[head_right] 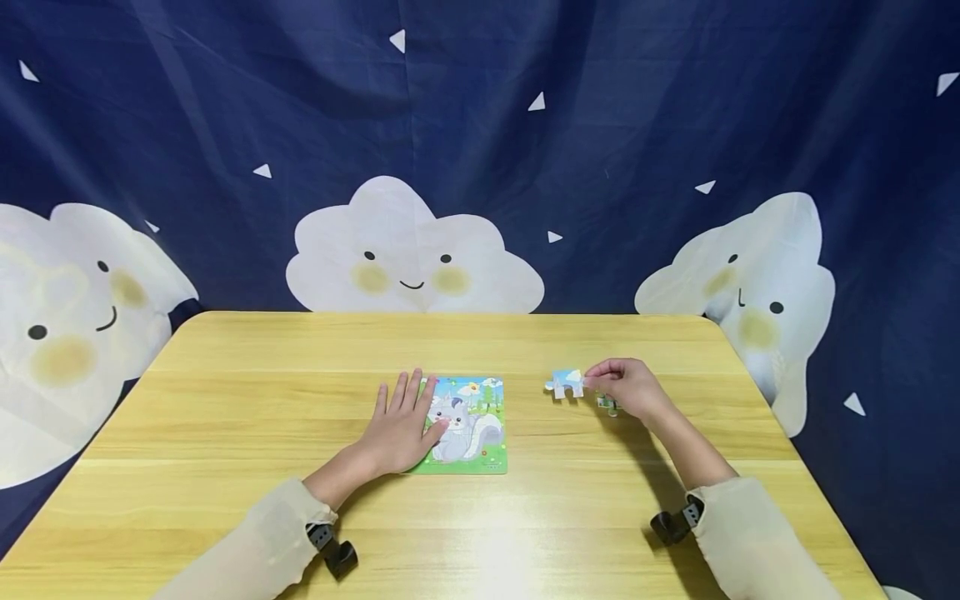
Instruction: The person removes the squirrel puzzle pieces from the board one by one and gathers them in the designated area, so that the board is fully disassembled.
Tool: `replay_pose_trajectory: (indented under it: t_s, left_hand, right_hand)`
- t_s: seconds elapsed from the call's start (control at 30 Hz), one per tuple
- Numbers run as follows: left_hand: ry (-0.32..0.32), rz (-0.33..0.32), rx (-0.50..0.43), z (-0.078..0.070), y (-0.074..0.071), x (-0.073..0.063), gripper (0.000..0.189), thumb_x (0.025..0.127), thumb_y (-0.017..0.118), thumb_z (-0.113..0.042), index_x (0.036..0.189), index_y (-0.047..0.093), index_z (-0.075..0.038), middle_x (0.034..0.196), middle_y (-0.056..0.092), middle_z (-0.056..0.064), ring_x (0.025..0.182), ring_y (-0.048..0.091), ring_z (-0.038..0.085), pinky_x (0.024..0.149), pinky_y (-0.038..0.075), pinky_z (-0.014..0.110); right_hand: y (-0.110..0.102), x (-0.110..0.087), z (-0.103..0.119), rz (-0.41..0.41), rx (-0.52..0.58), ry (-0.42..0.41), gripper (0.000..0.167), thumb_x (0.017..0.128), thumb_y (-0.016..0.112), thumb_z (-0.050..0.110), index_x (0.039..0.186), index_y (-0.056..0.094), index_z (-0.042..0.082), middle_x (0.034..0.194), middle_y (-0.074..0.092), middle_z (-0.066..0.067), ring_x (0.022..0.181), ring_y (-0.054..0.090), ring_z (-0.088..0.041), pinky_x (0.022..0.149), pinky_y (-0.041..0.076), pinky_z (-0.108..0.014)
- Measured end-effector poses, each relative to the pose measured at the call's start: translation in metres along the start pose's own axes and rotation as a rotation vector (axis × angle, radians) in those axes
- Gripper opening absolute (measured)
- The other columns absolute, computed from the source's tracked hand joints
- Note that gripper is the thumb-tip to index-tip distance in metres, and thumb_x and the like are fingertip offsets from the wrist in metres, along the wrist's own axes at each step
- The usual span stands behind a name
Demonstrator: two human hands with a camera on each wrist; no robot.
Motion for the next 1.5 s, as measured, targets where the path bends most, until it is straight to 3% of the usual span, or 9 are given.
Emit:
replay_pose_trajectory:
  t_s: [0.23, 0.57, 0.8, 1.0, 1.2, 1.5]
  left_hand:
    - [0.004, -0.003, 0.001, 0.001, 0.003, 0.001, 0.079, 0.107, 0.025, -0.06, 0.164, 0.004, -0.01, 0.169, -0.008, 0.017, 0.154, -0.013, 0.037, 0.12, -0.009, 0.062]
    - [0.008, -0.007, -0.022, -0.002, -0.002, -0.003, 0.079, 0.107, 0.027, -0.058, 0.164, 0.006, -0.008, 0.169, -0.006, 0.018, 0.154, -0.011, 0.038, 0.12, -0.01, 0.062]
    - [0.032, -0.062, -0.089, -0.004, -0.011, -0.005, 0.078, 0.106, 0.043, -0.051, 0.162, 0.018, -0.003, 0.168, 0.008, 0.026, 0.154, 0.0, 0.045, 0.12, -0.003, 0.065]
    - [0.024, -0.104, -0.156, -0.005, -0.024, -0.007, 0.078, 0.103, 0.054, -0.047, 0.16, 0.027, -0.001, 0.166, 0.014, 0.027, 0.154, 0.007, 0.045, 0.119, 0.003, 0.067]
    - [0.051, -0.14, -0.135, -0.002, -0.039, -0.008, 0.076, 0.104, 0.055, -0.043, 0.159, 0.028, 0.002, 0.166, 0.019, 0.025, 0.154, 0.012, 0.044, 0.119, 0.008, 0.066]
    - [0.075, -0.084, -0.125, 0.024, -0.041, -0.017, 0.076, 0.106, 0.052, -0.041, 0.16, 0.022, 0.003, 0.167, 0.013, 0.024, 0.154, 0.005, 0.044, 0.12, 0.005, 0.066]
  right_hand:
    - [0.003, 0.0, -0.005, -0.027, -0.101, -0.051, 0.022, 0.097, 0.07, 0.016, 0.106, 0.07, -0.004, 0.084, 0.069, -0.008, 0.066, 0.051, -0.015, 0.055, 0.041, -0.028]
    - [0.002, -0.001, -0.001, -0.086, -0.194, -0.111, 0.016, 0.096, 0.07, 0.014, 0.1, 0.071, -0.002, 0.083, 0.066, -0.008, 0.066, 0.049, -0.015, 0.057, 0.041, -0.027]
    - [0.012, 0.006, 0.014, -0.09, -0.205, -0.157, 0.017, 0.096, 0.071, 0.015, 0.101, 0.071, -0.001, 0.085, 0.066, -0.008, 0.07, 0.052, -0.018, 0.058, 0.044, -0.028]
    - [0.035, 0.016, 0.034, -0.065, -0.179, -0.208, 0.014, 0.095, 0.072, 0.014, 0.098, 0.073, 0.0, 0.085, 0.066, -0.007, 0.071, 0.054, -0.019, 0.063, 0.046, -0.028]
    - [0.067, 0.024, 0.054, -0.008, -0.129, -0.205, 0.012, 0.095, 0.072, 0.014, 0.099, 0.073, 0.002, 0.086, 0.066, -0.009, 0.067, 0.053, -0.02, 0.06, 0.046, -0.029]
    - [0.128, 0.028, 0.087, 0.082, -0.072, -0.264, 0.008, 0.095, 0.072, 0.009, 0.099, 0.073, 0.003, 0.084, 0.067, -0.005, 0.073, 0.055, -0.016, 0.066, 0.047, -0.028]
Point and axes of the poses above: each hand's wrist, its own x-axis towards the middle knuckle, its own y-axis out of the palm, z = x × y, the point moved 6 cm from there along x, towards the middle knuckle
